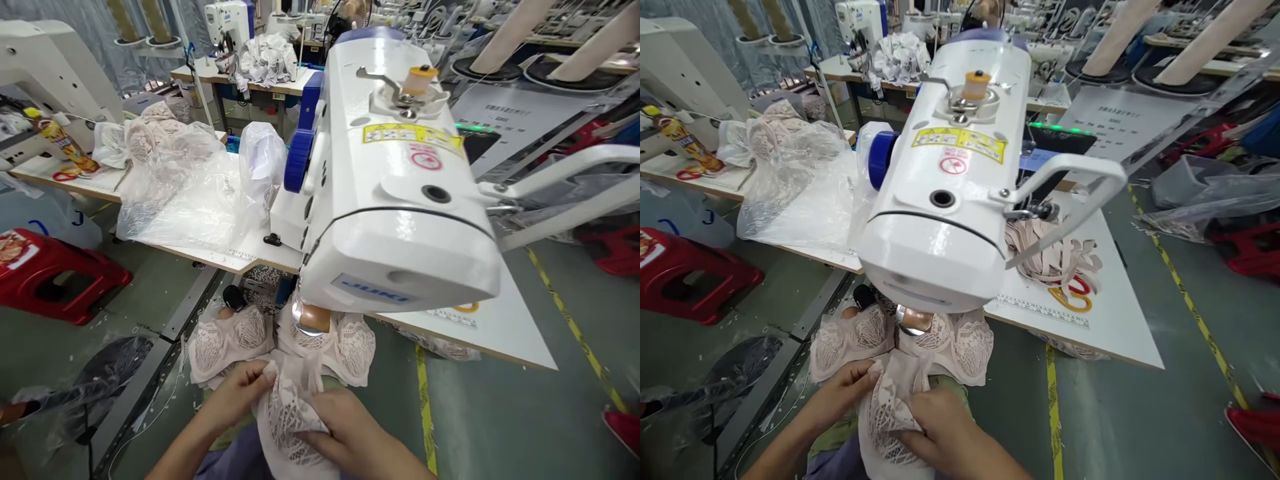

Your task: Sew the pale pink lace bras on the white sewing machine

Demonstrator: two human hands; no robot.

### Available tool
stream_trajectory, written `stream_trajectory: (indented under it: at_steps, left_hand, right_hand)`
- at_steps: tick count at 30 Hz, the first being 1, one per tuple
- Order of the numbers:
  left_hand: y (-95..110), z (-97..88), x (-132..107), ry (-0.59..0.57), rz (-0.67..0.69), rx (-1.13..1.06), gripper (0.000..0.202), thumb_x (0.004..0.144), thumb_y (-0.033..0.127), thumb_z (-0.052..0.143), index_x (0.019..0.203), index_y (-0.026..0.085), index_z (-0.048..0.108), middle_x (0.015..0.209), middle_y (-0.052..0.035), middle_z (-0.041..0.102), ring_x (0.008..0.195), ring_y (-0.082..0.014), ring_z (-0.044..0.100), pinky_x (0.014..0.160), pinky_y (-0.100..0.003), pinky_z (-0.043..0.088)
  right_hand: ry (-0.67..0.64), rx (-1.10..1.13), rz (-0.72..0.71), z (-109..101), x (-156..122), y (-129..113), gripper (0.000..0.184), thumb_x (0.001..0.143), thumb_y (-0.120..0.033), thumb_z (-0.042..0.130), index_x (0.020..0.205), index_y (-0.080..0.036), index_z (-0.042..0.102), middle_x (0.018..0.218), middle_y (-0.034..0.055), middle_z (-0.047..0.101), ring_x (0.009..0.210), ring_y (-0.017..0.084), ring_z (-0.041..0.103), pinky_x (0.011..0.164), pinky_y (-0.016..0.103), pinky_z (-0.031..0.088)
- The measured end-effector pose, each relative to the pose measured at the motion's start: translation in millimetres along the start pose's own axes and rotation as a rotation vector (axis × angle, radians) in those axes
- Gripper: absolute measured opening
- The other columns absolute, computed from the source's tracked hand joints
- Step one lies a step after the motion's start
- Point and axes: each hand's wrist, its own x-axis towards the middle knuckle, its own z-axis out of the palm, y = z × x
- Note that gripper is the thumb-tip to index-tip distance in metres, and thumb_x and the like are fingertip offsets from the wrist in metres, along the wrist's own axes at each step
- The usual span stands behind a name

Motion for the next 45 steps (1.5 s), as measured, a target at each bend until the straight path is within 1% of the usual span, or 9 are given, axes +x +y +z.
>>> stream_trajectory:
  at_steps: [10,12,16,18,20,23,30,37,45]
  left_hand:
    - [12.0,36.9,19.1,-0.025,0.031,0.32,0.033,0.091,0.046,0.056,0.084,0.014,0.059,0.072,0.0015,0.051,0.065,-0.0109,0.042,0.059,-0.022,0.031]
    - [23.4,52.0,22.6,-0.02,0.148,0.444,0.029,0.094,0.039,0.052,0.08,0.015,0.057,0.07,0.0014,0.051,0.064,-0.0108,0.041,0.057,-0.022,0.03]
    - [48.5,76.7,30.8,-0.087,0.386,0.613,0.024,0.096,0.03,0.048,0.076,0.017,0.053,0.064,0.003,0.049,0.057,-0.0091,0.039,0.055,-0.023,0.028]
    - [58.9,80.5,35.3,-0.107,0.466,0.7,0.026,0.096,0.029,0.047,0.074,0.017,0.052,0.062,0.0034,0.048,0.057,-0.0089,0.041,0.057,-0.024,0.028]
    - [69.4,77.1,39.6,-0.076,0.492,0.782,0.031,0.097,0.031,0.045,0.069,0.018,0.048,0.061,0.0035,0.046,0.057,-0.009,0.041,0.056,-0.024,0.027]
    - [89.7,62.5,45.1,0.1,0.373,0.91,0.042,0.094,0.04,0.049,0.06,0.018,0.038,0.053,0.0046,0.037,0.052,-0.009,0.034,0.051,-0.025,0.021]
    - [135.4,28.1,57.0,0.233,0.117,0.877,0.045,0.084,0.048,0.057,0.053,0.02,0.042,0.049,0.0055,0.025,0.047,-0.0089,0.022,0.045,-0.024,0.019]
    - [131.5,11.2,69.5,0.407,0.333,0.932,0.036,0.084,0.055,0.053,0.071,0.024,0.066,0.056,-0.0027,0.058,0.071,-0.0243,0.06,0.064,-0.031,0.049]
    - [124.4,1.4,63.5,0.439,0.347,0.891,0.04,0.091,0.055,0.045,0.082,0.025,0.07,0.063,-0.0067,0.065,0.087,-0.0297,0.065,0.073,-0.037,0.054]
  right_hand:
    - [-0.197,0.255,0.223,-53.8,-41.6,-15.1,0.021,0.093,-0.041,0.058,0.092,-0.023,0.069,0.076,-0.0009,0.063,0.068,0.015,0.054,0.065,0.022,0.042]
    - [-0.103,0.183,0.253,-66.8,-49.1,-11.9,0.032,0.087,-0.051,0.066,0.108,-0.026,0.07,0.084,0.0015,0.067,0.074,0.019,0.06,0.07,0.025,0.046]
    - [0.27,0.089,0.274,-74.6,-42.6,0.6,0.1,0.065,-0.07,0.078,0.148,-0.026,0.043,0.134,0.0144,0.058,0.122,0.035,0.053,0.101,0.042,0.043]
    - [0.236,0.166,0.178,-69.9,-29.4,7.5,0.085,0.07,-0.073,0.072,0.137,-0.023,0.056,0.125,0.013,0.064,0.115,0.031,0.059,0.096,0.038,0.046]
    - [0.221,0.263,0.13,-64.2,-14.5,12.8,0.054,0.082,-0.07,0.062,0.101,-0.02,0.072,0.088,0.0057,0.07,0.082,0.021,0.064,0.074,0.028,0.048]
    - [0.391,0.293,0.153,-61.7,6.1,15.3,0.052,0.092,-0.061,0.054,0.067,-0.017,0.062,0.058,-0.0013,0.054,0.056,0.012,0.049,0.054,0.022,0.035]
    - [0.517,0.304,0.195,-83.3,41.8,17.8,0.042,0.093,-0.051,0.054,0.068,-0.019,0.063,0.062,0.0005,0.057,0.061,0.016,0.052,0.055,0.025,0.041]
    - [0.521,0.33,0.223,-100.2,51.2,21.1,0.041,0.09,-0.056,0.058,0.069,-0.023,0.066,0.062,0.0032,0.059,0.066,0.022,0.057,0.061,0.032,0.05]
    - [0.494,0.41,0.214,-110.1,53.4,17.8,0.045,0.086,-0.063,0.06,0.064,-0.024,0.059,0.056,0.0002,0.048,0.053,0.016,0.044,0.049,0.027,0.042]
